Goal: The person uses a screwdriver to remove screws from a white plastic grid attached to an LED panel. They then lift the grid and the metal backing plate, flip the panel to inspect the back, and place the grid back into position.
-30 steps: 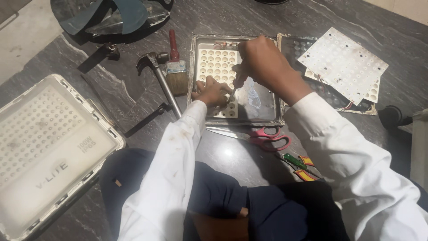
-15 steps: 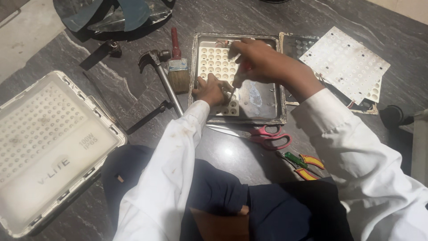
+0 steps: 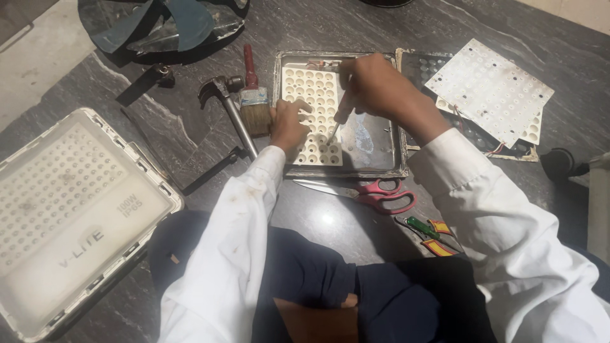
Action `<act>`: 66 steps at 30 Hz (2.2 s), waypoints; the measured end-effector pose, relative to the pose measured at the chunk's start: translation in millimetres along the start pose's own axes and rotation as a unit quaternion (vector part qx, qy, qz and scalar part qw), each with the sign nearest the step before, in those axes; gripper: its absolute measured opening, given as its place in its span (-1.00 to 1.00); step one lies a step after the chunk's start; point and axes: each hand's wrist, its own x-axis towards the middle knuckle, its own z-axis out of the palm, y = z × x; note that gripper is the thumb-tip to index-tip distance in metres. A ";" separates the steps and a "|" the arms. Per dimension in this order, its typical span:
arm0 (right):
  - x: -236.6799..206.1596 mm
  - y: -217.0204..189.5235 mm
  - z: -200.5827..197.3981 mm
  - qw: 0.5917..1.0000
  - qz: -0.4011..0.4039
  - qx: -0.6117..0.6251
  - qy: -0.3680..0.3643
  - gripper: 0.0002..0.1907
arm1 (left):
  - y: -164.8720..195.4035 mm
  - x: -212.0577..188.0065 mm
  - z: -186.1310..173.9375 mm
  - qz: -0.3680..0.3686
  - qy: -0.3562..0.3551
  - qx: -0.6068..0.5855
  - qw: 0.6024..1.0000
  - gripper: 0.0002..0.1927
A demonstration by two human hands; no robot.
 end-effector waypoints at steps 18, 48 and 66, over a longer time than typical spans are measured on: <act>-16.4 18.2 -21.9 0.999 -0.018 0.027 -0.026 -0.79 | -6.5 8.1 -19.9 -0.166 0.025 -0.228 0.959 -0.56; -2.6 -3.3 -11.5 0.993 -0.115 0.010 -0.018 -0.80 | -7.3 1.9 -25.1 -0.072 -0.039 0.108 0.991 -0.29; 0.3 5.1 -1.1 0.995 -0.101 -0.007 -0.002 -0.81 | -6.1 -1.7 -26.0 -0.046 -0.025 0.073 0.996 -0.30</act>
